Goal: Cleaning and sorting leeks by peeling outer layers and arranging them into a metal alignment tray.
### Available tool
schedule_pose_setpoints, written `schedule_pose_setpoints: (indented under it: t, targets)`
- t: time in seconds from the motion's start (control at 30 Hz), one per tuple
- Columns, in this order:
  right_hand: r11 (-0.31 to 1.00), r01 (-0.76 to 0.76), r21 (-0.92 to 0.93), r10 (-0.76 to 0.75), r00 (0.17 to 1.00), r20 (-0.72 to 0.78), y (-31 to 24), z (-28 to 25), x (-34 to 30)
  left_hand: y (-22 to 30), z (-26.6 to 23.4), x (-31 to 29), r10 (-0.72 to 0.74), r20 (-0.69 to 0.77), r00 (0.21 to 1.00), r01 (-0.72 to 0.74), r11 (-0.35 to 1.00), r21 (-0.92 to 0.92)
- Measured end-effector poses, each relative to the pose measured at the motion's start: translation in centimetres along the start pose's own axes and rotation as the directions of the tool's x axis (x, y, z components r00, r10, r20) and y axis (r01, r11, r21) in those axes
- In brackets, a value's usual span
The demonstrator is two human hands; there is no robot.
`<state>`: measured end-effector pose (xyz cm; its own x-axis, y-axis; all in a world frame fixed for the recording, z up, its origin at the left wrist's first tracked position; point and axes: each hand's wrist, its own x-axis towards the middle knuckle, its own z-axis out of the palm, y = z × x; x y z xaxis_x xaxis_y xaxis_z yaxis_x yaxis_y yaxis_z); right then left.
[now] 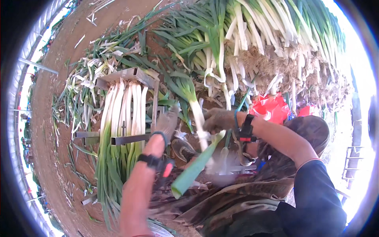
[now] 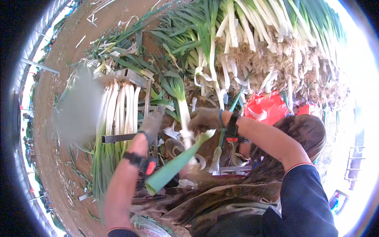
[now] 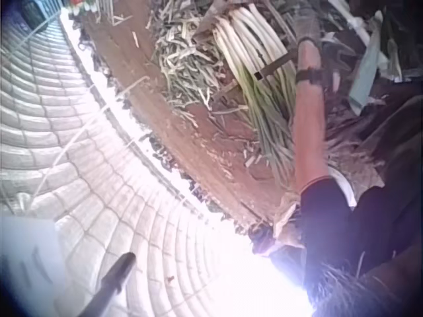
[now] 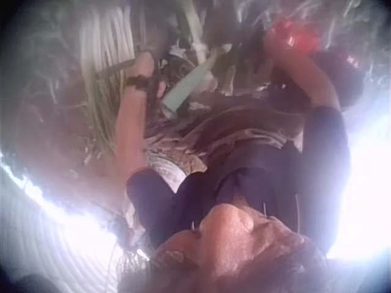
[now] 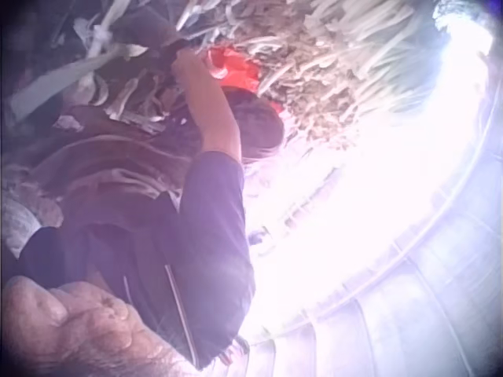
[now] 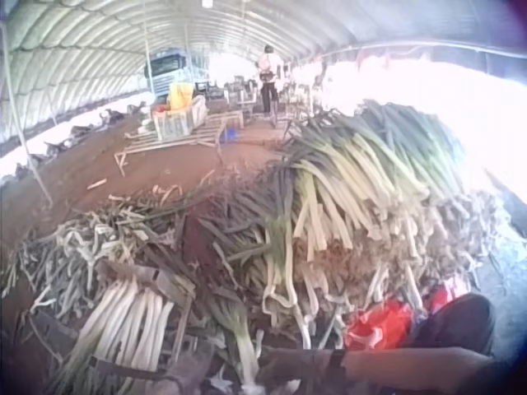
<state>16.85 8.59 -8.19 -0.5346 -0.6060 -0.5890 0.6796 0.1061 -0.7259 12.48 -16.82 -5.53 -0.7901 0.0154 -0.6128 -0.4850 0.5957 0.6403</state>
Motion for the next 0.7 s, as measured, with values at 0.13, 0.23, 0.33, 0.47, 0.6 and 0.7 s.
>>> schedule_pose_setpoints:
  t: [0.13,0.23,0.33,0.47,0.6,0.7]
  targets:
    - [0.971,-0.120,-0.208,0.137,0.988,0.071,1.1,3.2,-1.9,-3.1,8.3,3.6,-0.089,0.359,0.929,0.347,0.547,-0.762]
    - [0.887,0.004,-0.462,0.081,0.983,0.165,1.4,2.2,-2.6,-4.3,8.8,3.7,-0.040,0.213,0.976,0.152,0.828,-0.540]
    - [0.599,0.163,-0.784,0.045,0.971,0.237,6.0,0.3,-2.7,3.1,6.2,1.6,0.039,0.101,0.994,0.021,0.849,-0.528]
    - [0.187,0.276,-0.943,-0.183,0.953,0.242,15.9,-1.8,-3.0,11.6,-1.1,-1.4,0.214,-0.131,0.968,-0.251,0.850,-0.463]
    - [0.089,0.218,-0.972,0.007,0.975,0.220,11.2,-0.7,-3.0,16.0,-9.8,-6.1,0.362,-0.231,0.903,-0.411,0.569,-0.712]
    - [0.226,-0.316,-0.921,-0.033,0.943,-0.332,7.4,-5.8,-2.3,18.0,-5.8,-7.3,0.440,-0.288,0.851,-0.503,0.522,-0.689]
